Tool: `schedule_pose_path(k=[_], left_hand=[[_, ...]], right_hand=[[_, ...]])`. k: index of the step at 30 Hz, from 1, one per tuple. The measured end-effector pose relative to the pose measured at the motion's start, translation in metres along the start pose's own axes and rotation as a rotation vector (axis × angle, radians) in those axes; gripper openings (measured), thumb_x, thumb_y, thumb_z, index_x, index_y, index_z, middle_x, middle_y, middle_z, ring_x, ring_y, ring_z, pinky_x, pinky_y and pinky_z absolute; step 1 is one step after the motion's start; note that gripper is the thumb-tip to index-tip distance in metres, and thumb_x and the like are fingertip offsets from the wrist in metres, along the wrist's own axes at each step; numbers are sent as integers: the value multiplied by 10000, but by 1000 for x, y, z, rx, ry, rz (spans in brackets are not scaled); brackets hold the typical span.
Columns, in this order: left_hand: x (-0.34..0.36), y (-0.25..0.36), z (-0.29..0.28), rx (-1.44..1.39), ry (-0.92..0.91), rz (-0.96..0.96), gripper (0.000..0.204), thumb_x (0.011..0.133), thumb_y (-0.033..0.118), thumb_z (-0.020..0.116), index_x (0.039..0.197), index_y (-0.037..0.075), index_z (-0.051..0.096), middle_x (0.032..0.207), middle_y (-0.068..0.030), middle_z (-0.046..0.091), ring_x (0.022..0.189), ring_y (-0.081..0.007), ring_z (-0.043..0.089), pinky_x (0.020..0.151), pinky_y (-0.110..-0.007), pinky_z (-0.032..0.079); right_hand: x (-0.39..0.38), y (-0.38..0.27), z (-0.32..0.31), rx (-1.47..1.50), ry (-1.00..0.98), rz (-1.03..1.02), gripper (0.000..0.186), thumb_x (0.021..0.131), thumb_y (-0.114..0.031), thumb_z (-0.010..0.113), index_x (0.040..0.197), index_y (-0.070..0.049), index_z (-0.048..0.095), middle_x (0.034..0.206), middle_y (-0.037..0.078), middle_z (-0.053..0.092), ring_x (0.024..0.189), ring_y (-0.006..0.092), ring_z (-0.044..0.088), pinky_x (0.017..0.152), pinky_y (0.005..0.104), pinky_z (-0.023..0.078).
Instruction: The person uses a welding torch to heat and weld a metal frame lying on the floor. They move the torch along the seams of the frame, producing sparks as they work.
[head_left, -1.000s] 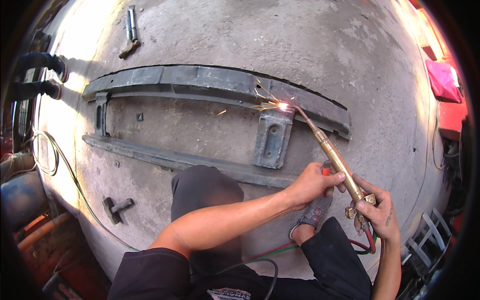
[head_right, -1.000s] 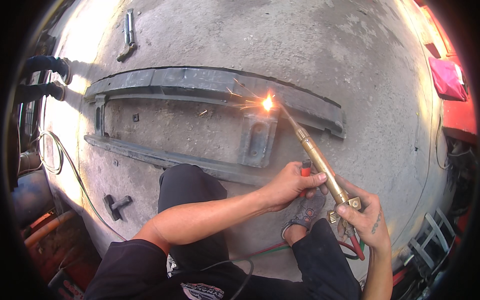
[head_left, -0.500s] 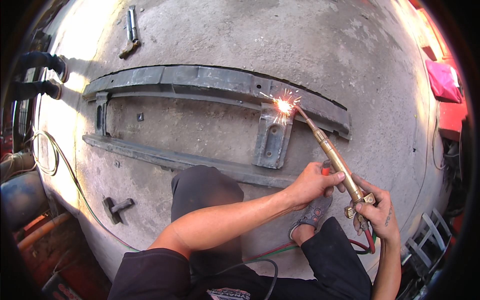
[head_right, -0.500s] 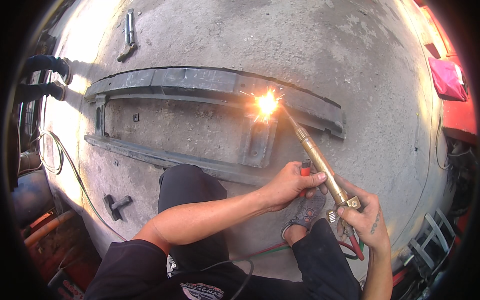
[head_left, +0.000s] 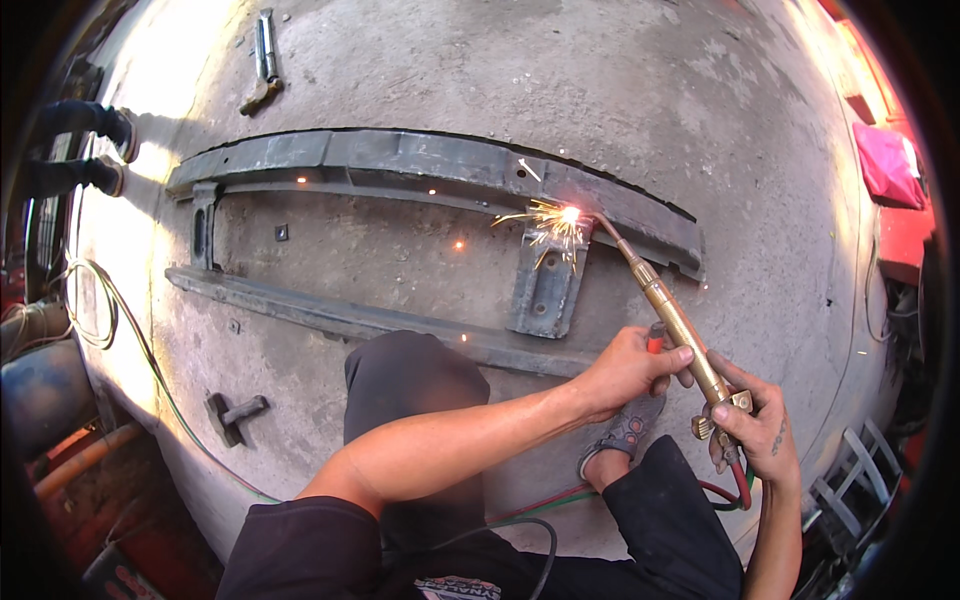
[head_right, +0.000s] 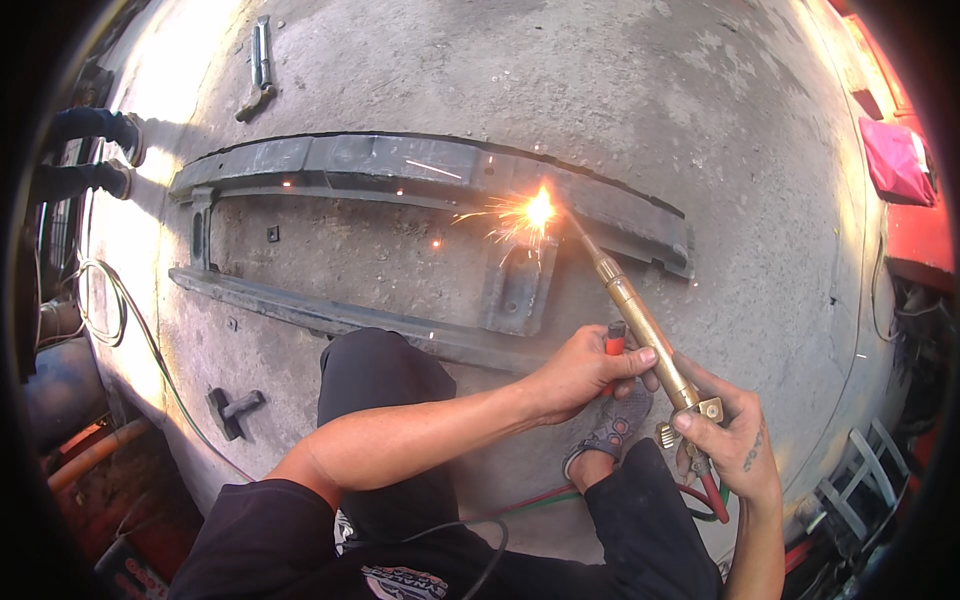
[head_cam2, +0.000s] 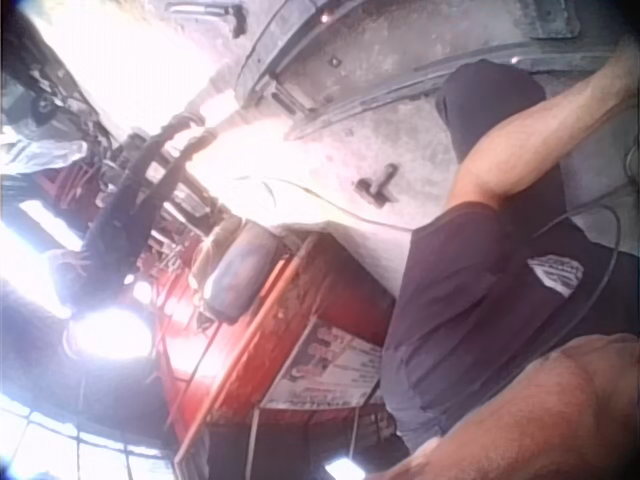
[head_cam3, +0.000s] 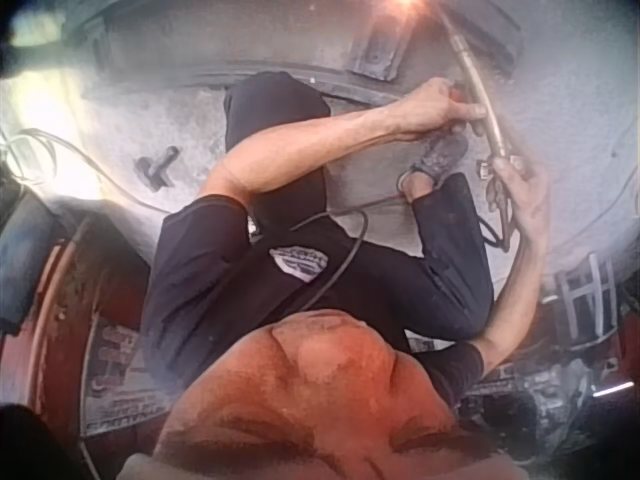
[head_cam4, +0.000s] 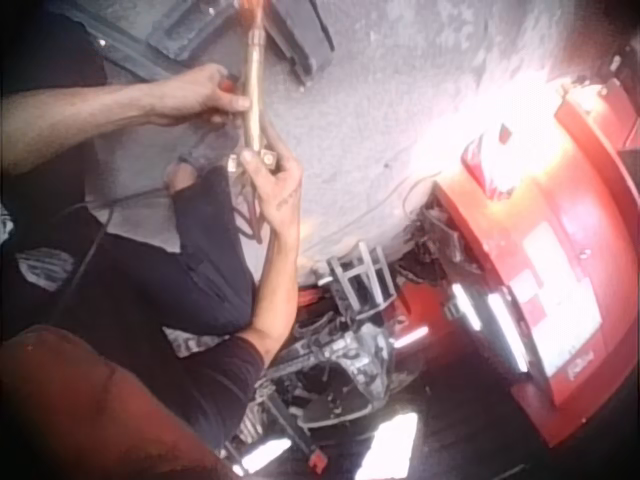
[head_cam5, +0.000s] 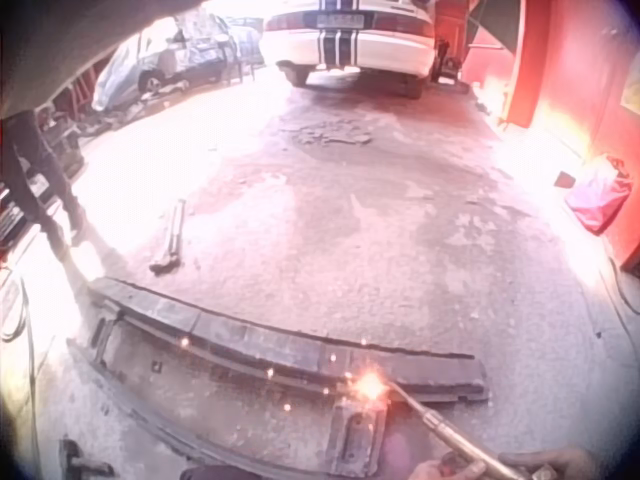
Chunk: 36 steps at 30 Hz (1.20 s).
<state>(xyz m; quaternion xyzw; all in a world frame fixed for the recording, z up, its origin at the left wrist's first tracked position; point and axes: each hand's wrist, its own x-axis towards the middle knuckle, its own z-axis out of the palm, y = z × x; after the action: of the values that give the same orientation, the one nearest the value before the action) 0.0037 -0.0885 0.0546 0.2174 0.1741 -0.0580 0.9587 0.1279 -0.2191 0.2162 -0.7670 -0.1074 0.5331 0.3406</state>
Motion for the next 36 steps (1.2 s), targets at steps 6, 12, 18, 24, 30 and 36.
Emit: schedule_pose_path(k=[6, 12, 18, 24, 30, 36], left_hand=[[0, -1, -1, -4, -7, 2, 257, 1035, 252, 705, 1170, 33, 705, 907, -38, 680, 710, -79, 535, 634, -253, 452], [-1, 0, -2, 0, -1, 12, 259, 1032, 253, 710, 1166, 31, 704, 908, -38, 681, 710, -78, 540, 635, -251, 456], [-3, 3, 1, 13, 7, 8, 257, 1031, 251, 711, 1152, 25, 703, 899, -38, 682, 704, -79, 541, 631, -252, 458], [-2, 1, -1, 18, 21, -3, 248, 1030, 252, 712, 1133, 26, 707, 893, -39, 684, 695, -80, 532, 626, -254, 455], [-2, 1, 0, 22, 29, 5, 243, 1031, 255, 712, 1110, 25, 711, 888, -36, 684, 690, -77, 526, 620, -252, 450], [-2, 3, 1, 27, 32, -3, 245, 1027, 259, 717, 1088, 22, 714, 881, -34, 684, 693, -76, 527, 620, -249, 450]], right_hand=[[-1, -2, -1, -15, -3, 30, 656, 884, -129, 731, 1478, 82, 548, 864, 71, 654, 637, 107, 635, 518, 264, 520], [1, 1, -1, -14, -5, 17, 675, 893, -192, 753, 1484, 66, 551, 817, 48, 627, 589, 113, 625, 514, 259, 514], [1, 7, -2, 38, -4, -29, 757, 891, -326, 814, 1483, 64, 552, 816, 47, 625, 602, 104, 621, 505, 251, 509], [1, 0, 1, 31, -3, 5, 734, 894, -279, 793, 1479, 86, 543, 860, 75, 659, 626, 102, 631, 511, 253, 512], [1, 0, 0, 14, -2, 28, 705, 889, -213, 764, 1481, 95, 537, 879, 85, 673, 627, 103, 629, 525, 258, 516], [2, 3, 0, -3, 3, 4, 701, 884, -182, 751, 1489, 92, 528, 857, 78, 665, 607, 106, 628, 519, 254, 512]])
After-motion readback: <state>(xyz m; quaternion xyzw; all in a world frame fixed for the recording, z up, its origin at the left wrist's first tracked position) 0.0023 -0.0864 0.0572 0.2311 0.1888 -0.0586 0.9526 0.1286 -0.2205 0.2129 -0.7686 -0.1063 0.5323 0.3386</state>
